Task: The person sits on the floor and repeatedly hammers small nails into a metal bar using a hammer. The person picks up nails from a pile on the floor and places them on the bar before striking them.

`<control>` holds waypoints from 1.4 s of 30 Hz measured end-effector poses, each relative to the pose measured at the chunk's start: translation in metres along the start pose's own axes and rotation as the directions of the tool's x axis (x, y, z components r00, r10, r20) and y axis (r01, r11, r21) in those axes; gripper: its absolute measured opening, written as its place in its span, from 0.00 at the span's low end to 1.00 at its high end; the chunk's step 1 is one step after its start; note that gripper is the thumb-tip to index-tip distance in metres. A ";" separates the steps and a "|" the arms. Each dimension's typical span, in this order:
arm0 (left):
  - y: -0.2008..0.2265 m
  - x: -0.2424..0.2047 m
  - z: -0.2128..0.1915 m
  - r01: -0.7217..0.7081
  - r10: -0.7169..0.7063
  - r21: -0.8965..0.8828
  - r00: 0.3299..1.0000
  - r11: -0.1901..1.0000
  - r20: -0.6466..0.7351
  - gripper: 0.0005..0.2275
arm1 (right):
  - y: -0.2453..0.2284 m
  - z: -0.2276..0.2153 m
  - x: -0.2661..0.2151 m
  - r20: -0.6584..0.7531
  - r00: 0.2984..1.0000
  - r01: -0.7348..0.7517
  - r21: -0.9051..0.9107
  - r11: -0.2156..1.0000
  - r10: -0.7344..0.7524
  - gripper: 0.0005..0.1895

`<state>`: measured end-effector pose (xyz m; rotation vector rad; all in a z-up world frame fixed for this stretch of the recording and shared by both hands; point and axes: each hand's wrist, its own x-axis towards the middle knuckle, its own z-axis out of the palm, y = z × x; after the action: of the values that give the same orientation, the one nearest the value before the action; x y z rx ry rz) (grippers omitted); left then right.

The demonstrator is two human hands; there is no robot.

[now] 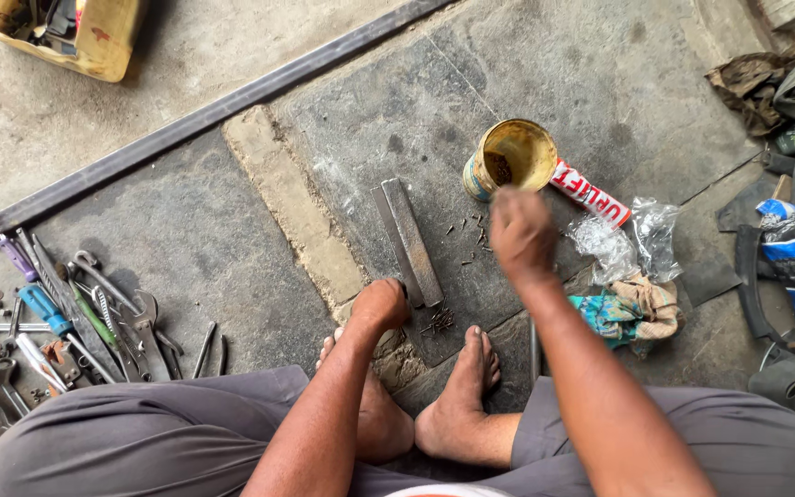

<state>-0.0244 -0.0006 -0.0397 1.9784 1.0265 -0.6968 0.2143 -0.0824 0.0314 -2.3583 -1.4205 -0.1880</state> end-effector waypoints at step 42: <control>0.018 -0.006 -0.033 -0.358 0.079 -0.686 0.912 0.633 -0.403 0.07 | -0.069 0.039 -0.042 0.780 0.541 -0.819 0.574 -0.014 0.314 0.06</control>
<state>-0.0088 0.0179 -0.0102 1.4345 1.0120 0.2355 0.1309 -0.0728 0.0003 -1.6293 -0.1441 1.2219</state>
